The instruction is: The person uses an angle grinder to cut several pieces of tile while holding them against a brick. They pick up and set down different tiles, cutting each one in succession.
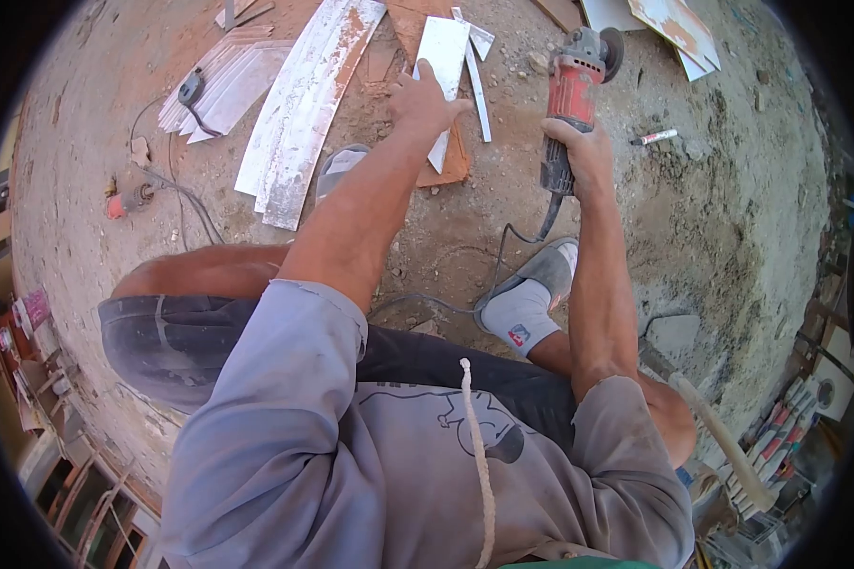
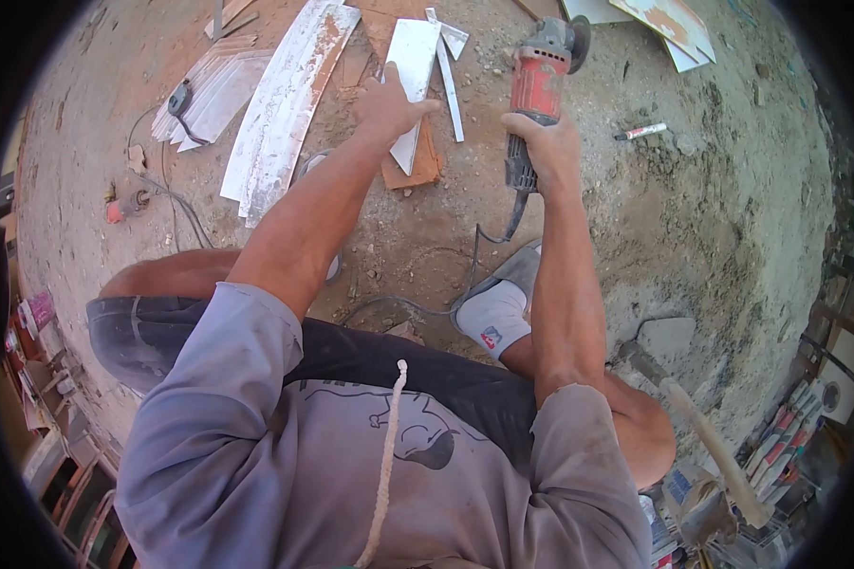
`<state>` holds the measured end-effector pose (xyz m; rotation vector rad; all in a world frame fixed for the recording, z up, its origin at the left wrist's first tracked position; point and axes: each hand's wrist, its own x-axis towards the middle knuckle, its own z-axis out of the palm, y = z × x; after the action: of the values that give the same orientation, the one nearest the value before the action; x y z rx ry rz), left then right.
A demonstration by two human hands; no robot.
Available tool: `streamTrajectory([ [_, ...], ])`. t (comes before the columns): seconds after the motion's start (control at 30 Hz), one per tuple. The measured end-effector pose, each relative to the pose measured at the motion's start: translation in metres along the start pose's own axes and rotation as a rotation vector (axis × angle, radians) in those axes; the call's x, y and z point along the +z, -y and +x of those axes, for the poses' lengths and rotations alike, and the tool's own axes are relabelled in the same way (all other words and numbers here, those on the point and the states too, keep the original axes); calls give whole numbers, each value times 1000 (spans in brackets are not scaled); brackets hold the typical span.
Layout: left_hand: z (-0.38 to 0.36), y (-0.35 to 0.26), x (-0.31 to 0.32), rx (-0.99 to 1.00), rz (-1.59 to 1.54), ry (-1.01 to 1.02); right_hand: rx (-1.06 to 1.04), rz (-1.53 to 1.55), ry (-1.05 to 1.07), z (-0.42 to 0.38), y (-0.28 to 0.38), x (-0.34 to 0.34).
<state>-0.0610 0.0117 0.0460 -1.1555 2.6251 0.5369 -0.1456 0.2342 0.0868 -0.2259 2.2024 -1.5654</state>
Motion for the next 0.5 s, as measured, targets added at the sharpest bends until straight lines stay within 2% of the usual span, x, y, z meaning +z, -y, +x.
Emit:
streamTrajectory([
  [0.07, 2, 12, -3, -24, -79, -33, 35, 10, 21, 0, 0, -4],
  [0.13, 11, 34, -2, -151, -544, -151, 63, 13, 62, 0, 3, -5],
  [0.17, 13, 44, 4, -228, -579, -303, 72, 53, 56, -2, 5, -6],
  [0.2, 10, 57, 12, -254, -592, -319, 83, 93, 48, -3, 7, -5],
  [0.27, 1, 77, 27, -420, -815, -386, 71, 58, 55, -5, 12, -3],
  [0.4, -59, 80, 49, -502, -876, -262, 45, 30, 18, -5, 20, -1],
  [0.5, -84, 67, 73, -459, -931, -244, 30, 64, 9, -11, 33, 4],
])
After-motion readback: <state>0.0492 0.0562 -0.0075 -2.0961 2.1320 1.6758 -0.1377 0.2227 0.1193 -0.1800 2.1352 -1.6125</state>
